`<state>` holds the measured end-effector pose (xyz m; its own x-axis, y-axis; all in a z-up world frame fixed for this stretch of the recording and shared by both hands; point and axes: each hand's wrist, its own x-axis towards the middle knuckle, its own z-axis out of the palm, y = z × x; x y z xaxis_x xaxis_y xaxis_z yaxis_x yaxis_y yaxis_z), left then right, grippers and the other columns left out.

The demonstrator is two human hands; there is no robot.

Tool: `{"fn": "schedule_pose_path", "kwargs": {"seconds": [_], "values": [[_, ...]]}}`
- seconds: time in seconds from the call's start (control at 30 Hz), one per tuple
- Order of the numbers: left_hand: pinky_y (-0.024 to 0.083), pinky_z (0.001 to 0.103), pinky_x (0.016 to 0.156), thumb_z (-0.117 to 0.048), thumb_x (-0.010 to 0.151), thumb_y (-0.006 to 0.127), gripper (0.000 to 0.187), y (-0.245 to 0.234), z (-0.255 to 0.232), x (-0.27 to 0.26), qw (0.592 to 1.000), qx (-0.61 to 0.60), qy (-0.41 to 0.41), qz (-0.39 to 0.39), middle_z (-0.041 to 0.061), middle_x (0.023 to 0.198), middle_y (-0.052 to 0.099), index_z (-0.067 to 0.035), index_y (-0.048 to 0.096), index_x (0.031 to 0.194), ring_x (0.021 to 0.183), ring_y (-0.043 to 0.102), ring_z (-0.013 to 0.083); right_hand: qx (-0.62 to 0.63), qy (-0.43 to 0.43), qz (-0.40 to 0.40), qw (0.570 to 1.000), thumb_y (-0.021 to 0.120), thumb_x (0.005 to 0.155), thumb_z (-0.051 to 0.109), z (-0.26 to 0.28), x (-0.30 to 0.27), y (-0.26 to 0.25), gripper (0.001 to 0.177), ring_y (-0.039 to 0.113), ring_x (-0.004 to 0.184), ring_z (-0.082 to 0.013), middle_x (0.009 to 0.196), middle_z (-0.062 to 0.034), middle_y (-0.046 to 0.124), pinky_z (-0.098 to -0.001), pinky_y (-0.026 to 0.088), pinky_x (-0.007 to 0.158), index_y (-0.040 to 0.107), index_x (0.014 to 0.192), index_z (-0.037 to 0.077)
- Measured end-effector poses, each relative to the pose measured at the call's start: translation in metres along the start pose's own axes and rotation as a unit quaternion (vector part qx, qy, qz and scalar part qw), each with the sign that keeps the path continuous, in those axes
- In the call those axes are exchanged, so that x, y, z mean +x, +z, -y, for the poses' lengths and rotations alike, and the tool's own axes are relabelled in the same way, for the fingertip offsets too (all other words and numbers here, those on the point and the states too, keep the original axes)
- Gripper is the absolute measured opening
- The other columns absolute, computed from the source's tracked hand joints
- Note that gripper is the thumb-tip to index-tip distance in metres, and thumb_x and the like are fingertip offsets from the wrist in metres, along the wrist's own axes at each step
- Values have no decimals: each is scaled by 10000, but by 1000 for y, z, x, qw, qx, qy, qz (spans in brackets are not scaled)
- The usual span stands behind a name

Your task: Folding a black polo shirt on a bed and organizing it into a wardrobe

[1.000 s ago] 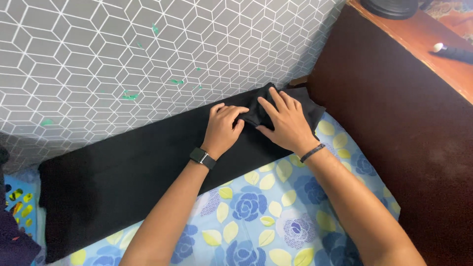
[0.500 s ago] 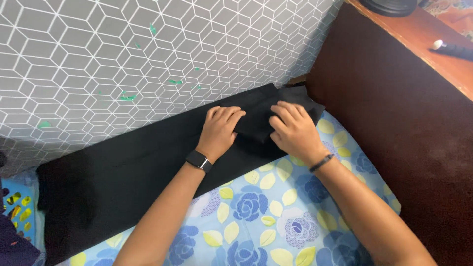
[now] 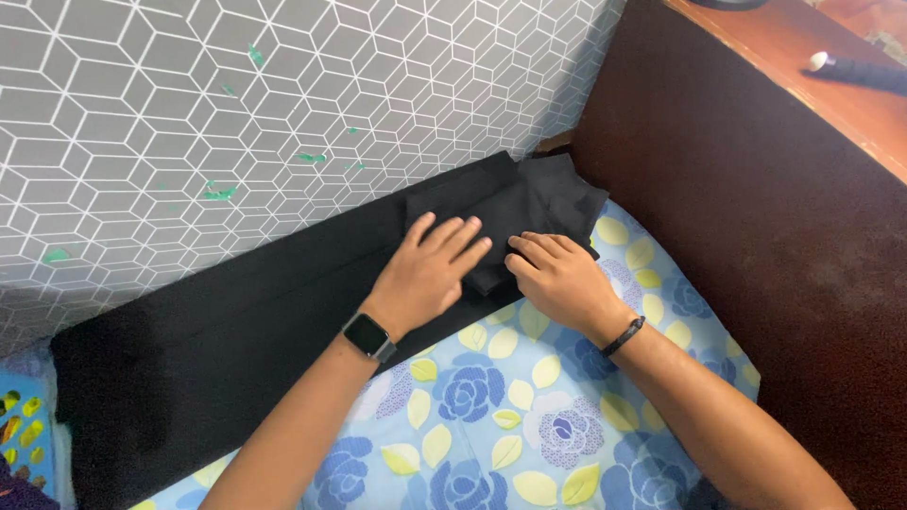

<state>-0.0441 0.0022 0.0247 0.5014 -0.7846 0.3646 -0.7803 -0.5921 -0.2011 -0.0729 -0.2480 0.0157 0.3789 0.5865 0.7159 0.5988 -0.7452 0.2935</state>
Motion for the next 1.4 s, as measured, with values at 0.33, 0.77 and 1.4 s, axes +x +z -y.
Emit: {"fn": "schedule_pose_path", "kwargs": {"seconds": [0.33, 0.77, 1.4], "values": [[289, 545, 1236, -204, 908, 663, 528, 17, -12, -15, 997, 7, 70, -42, 137, 1453, 591, -61, 582, 1410, 1397, 505, 282, 97, -8, 97, 990, 734, 810, 227, -1, -12, -17, 209, 661, 1071, -280, 1056, -102, 659, -390, 504, 901, 654, 964, 110], [338, 493, 1183, -223, 927, 663, 464, 19, -15, -18, 996, -82, 46, -3, 161, 1411, 605, -102, 619, 1373, 1376, 524, 312, 68, 143, 83, 984, 704, 940, 274, -29, 18, 16, 430, 563, 1340, -306, 1410, -99, 631, -413, 457, 985, 672, 1352, 153], [172, 620, 1221, -547, 938, 567, 816, 15, -41, 1, 975, -51, -218, 13, 347, 1565, 382, -31, 432, 1556, 1460, 321, 547, 138, 131, 212, 958, 511, 1039, 435, -12, 32, 46, 453, 473, 1448, -308, 1501, -126, 572, -487, 347, 1178, 640, 1405, 202]]}}
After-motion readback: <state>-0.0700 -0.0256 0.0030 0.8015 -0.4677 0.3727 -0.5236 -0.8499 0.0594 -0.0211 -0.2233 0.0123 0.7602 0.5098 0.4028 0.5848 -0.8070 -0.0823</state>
